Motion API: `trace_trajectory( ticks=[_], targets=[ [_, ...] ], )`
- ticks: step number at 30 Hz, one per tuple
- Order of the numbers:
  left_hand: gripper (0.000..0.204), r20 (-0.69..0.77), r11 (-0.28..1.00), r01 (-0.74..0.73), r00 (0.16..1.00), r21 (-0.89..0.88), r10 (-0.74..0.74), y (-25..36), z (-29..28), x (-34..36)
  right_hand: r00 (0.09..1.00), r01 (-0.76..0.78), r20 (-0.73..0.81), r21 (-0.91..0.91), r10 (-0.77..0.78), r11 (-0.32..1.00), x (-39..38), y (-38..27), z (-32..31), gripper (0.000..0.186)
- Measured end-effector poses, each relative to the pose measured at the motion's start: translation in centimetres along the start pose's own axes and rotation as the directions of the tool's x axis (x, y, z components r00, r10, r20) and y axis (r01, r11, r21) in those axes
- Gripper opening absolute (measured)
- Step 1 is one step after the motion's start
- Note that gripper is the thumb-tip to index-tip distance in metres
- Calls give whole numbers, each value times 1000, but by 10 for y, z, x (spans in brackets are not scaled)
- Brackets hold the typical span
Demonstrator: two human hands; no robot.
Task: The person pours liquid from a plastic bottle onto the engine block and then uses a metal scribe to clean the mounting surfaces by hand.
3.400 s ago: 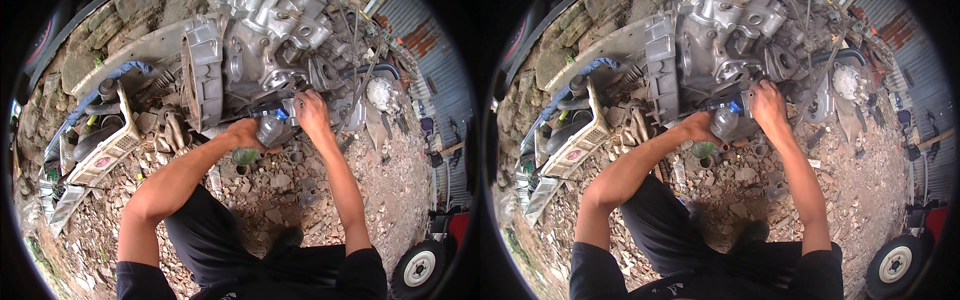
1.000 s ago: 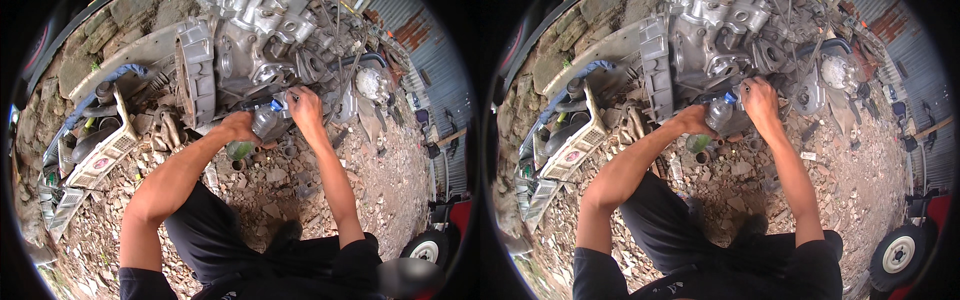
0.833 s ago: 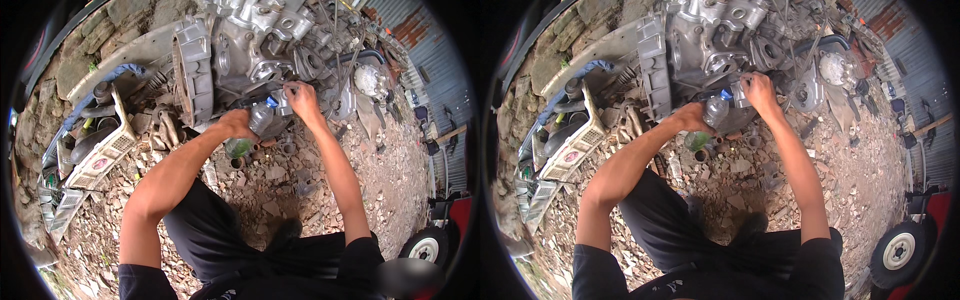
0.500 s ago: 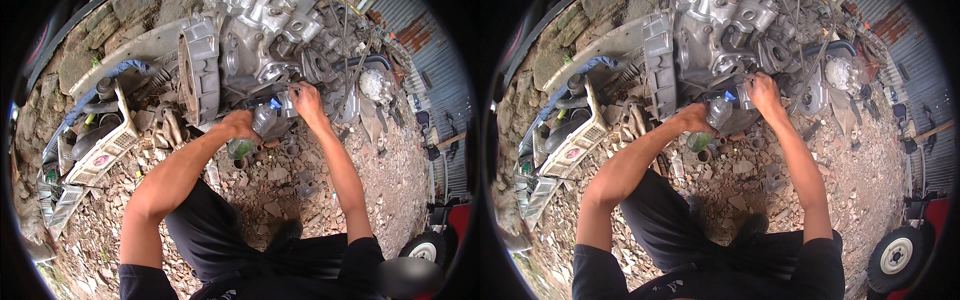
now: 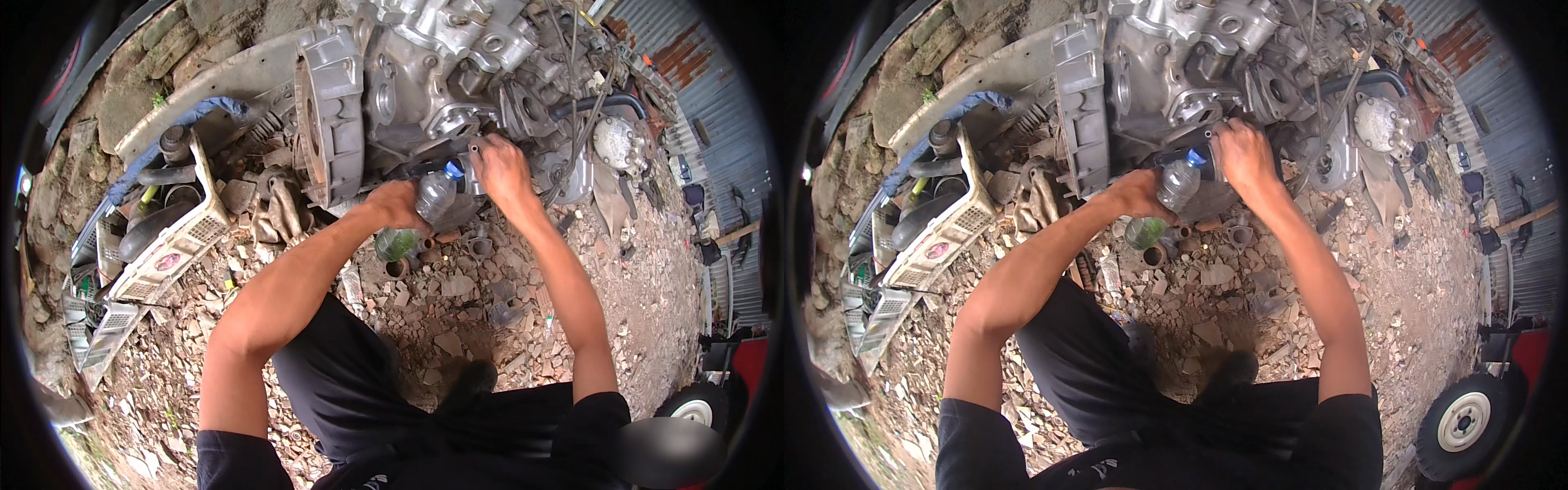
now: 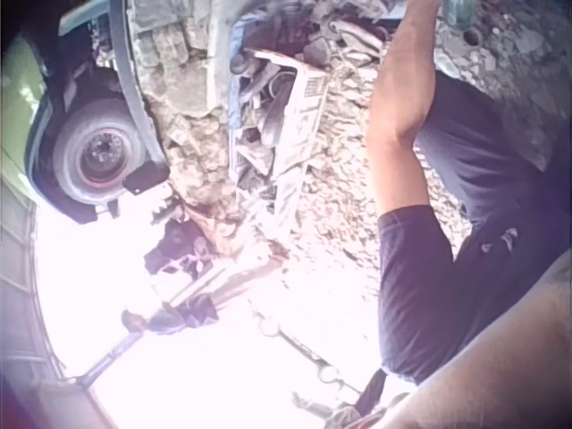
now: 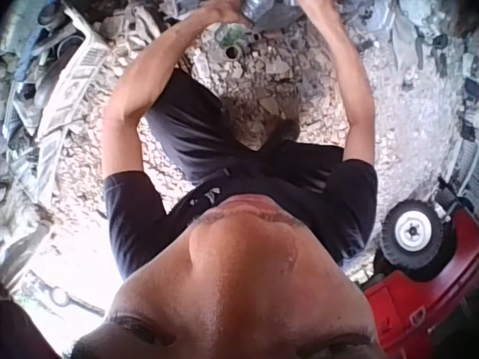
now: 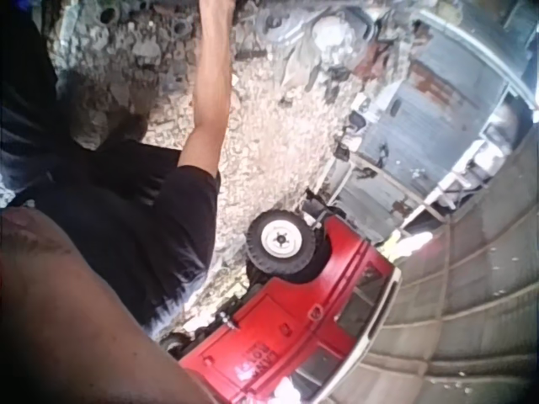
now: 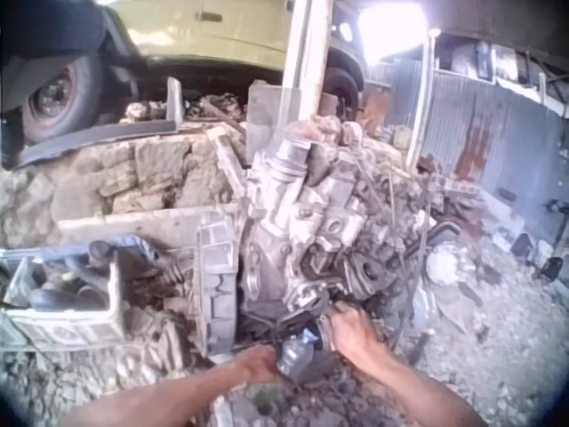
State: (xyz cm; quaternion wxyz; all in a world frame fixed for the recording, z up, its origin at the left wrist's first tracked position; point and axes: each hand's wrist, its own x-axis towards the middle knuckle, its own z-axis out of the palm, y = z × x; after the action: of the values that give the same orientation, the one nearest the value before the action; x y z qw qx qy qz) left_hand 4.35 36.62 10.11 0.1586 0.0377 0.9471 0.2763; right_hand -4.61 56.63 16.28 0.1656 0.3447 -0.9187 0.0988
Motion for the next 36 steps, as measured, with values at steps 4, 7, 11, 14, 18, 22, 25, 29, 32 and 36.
trace_trajectory(
  ticks=[4,7,11,14,18,22,25,29,32,36],
  targets=[
    [90,30,999,24,999,21,-24,0,-5,-2,971,-93,231,116,65,989,10,3,0,17],
    [88,27,1000,20,999,-3,-20,2,-1,-2,967,212,152,-28,-205,977,2,6,12,24],
    [84,21,999,15,1000,36,-16,9,-2,-1,965,256,-19,-152,-261,955,7,29,25,20],
    [84,12,1000,20,1000,22,-20,-1,-4,-9,980,95,183,-90,-77,991,1,-10,-15,20],
    [87,8,1000,24,1000,2,-24,2,-9,-7,971,182,139,112,-197,977,14,27,-1,18],
    [88,-46,1000,-11,999,26,12,-11,0,-6,971,189,135,64,-196,980,10,7,-7,20],
    [86,7,1000,-23,1000,-2,23,-3,-6,0,966,237,77,110,-246,965,15,37,5,19],
    [83,-95,998,-64,994,-14,62,-10,4,-6,964,186,214,-122,-157,975,10,0,-3,16],
    [89,-20,999,-32,999,-16,31,-10,-5,-2,943,329,58,13,-329,944,14,17,0,12],
    [89,-68,998,-70,995,-9,69,-22,1,-2,974,204,130,-130,-188,970,7,0,-5,14]
  ],
)
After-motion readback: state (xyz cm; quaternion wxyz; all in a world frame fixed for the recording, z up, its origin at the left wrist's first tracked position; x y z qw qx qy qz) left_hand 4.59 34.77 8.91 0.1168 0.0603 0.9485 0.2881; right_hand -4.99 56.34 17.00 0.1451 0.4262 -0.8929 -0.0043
